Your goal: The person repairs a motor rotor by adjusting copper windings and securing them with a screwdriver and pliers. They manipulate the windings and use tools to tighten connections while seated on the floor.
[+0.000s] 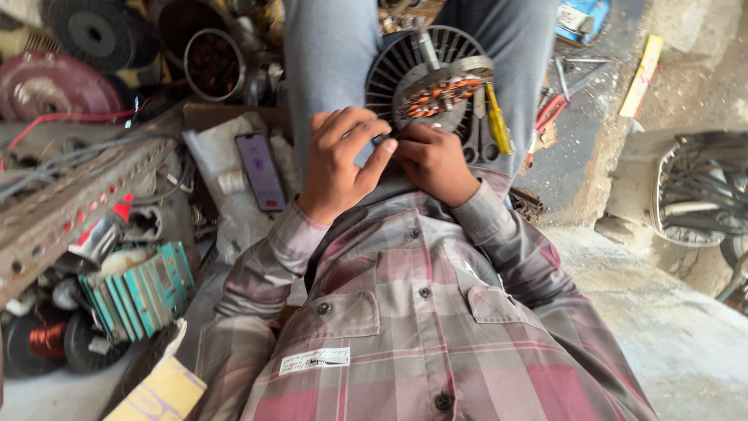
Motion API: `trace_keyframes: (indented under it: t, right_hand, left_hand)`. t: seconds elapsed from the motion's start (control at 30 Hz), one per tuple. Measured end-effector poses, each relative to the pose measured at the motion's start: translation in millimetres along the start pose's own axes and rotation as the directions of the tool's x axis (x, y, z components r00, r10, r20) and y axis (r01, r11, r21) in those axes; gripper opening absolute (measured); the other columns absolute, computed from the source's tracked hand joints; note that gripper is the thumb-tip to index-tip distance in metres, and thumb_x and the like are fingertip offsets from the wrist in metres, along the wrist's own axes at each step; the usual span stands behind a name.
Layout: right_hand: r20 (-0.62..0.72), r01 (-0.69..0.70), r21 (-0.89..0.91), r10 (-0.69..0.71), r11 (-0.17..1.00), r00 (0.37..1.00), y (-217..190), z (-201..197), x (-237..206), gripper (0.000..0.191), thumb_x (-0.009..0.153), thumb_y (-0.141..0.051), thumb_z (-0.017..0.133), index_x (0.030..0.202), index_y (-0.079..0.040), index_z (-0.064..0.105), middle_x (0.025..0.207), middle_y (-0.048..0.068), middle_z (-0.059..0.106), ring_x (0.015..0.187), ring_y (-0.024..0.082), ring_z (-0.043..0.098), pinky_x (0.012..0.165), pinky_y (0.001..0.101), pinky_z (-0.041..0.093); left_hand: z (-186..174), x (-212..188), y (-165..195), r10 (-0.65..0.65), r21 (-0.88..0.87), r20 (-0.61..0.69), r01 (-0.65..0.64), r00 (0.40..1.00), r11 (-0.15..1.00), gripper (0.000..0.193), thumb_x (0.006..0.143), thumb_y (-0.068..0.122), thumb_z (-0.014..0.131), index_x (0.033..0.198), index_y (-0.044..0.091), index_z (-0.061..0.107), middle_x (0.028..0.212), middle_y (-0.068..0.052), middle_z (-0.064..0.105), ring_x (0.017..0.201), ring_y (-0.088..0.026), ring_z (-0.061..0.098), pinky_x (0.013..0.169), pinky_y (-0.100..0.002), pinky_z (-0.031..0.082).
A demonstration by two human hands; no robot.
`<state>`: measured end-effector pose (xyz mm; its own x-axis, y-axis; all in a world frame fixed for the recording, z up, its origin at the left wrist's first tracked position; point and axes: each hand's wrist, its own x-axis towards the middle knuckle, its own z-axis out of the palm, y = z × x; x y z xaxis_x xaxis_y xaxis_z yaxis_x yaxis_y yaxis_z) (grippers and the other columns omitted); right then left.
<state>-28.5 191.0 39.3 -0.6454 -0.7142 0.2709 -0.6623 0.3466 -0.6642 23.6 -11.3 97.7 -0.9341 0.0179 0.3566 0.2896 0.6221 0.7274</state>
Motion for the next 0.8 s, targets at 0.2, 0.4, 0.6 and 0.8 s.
trace_keyframes:
  t: [0.2, 0.4, 0.6, 0.8]
  right_hand:
    - [-0.019, 0.03, -0.056, -0.031, 0.998, 0.999, 3.7, -0.5, -4.4, 0.015, 0.082, -0.005, 0.074, 0.095, -0.005, 0.067, 0.092, 0.01, 0.063, 0.079, 0.03, 0.066, 0.067, 0.0411, 0.054]
    - [-0.131, -0.23, 0.561, 0.359, 0.796, 0.924, -10.0, 1.4, -28.6, 0.004, 0.1, -0.003, 0.069, 0.103, -0.002, 0.067, 0.089, 0.008, 0.068, 0.078, 0.017, 0.067, 0.068, 0.0306, 0.054]
    - [0.167, -0.366, 0.893, 0.563, 0.262, 0.81, -15.1, -20.3, -47.7, 0.016, 0.092, -0.009, 0.078, 0.104, 0.001, 0.074, 0.088, 0.005, 0.075, 0.073, 0.009, 0.068, 0.063, 0.0253, 0.056]
    - [0.01, -0.202, 0.907, 0.462, 0.369, 0.887, -22.8, -50.0, -40.5, 0.015, 0.097, -0.007, 0.079, 0.108, 0.002, 0.072, 0.1, 0.008, 0.073, 0.094, 0.013, 0.068, 0.085, 0.0304, 0.057]
  left_hand:
    - [8.1, 3.3, 7.2, 0.026, -0.067, 0.001, -0.026, 1.0, 0.997, 0.013, 0.101, 0.017, 0.069, 0.102, 0.005, 0.066, 0.1, -0.008, 0.066, 0.09, -0.029, 0.066, 0.081, -0.041, 0.046]
    - [33.6, -13.5, 11.6, -0.145, -0.276, 0.131, 0.176, 0.981, 0.945, 0.015, 0.101, 0.013, 0.069, 0.097, 0.0, 0.061, 0.09, -0.011, 0.061, 0.072, -0.023, 0.059, 0.067, -0.034, 0.047]
    - [68.0, -36.4, 10.5, -0.273, -0.707, 0.261, 0.376, 0.926, 0.599, 0.009, 0.109, 0.005, 0.054, 0.103, -0.001, 0.056, 0.091, -0.005, 0.057, 0.083, -0.01, 0.054, 0.072, -0.028, 0.046]
    - [81.6, -26.2, 15.9, -0.33, -0.494, 0.242, 0.408, 0.913, 0.768, 0.015, 0.103, 0.004, 0.053, 0.089, -0.001, 0.058, 0.073, -0.004, 0.052, 0.065, -0.012, 0.048, 0.058, -0.027, 0.039]
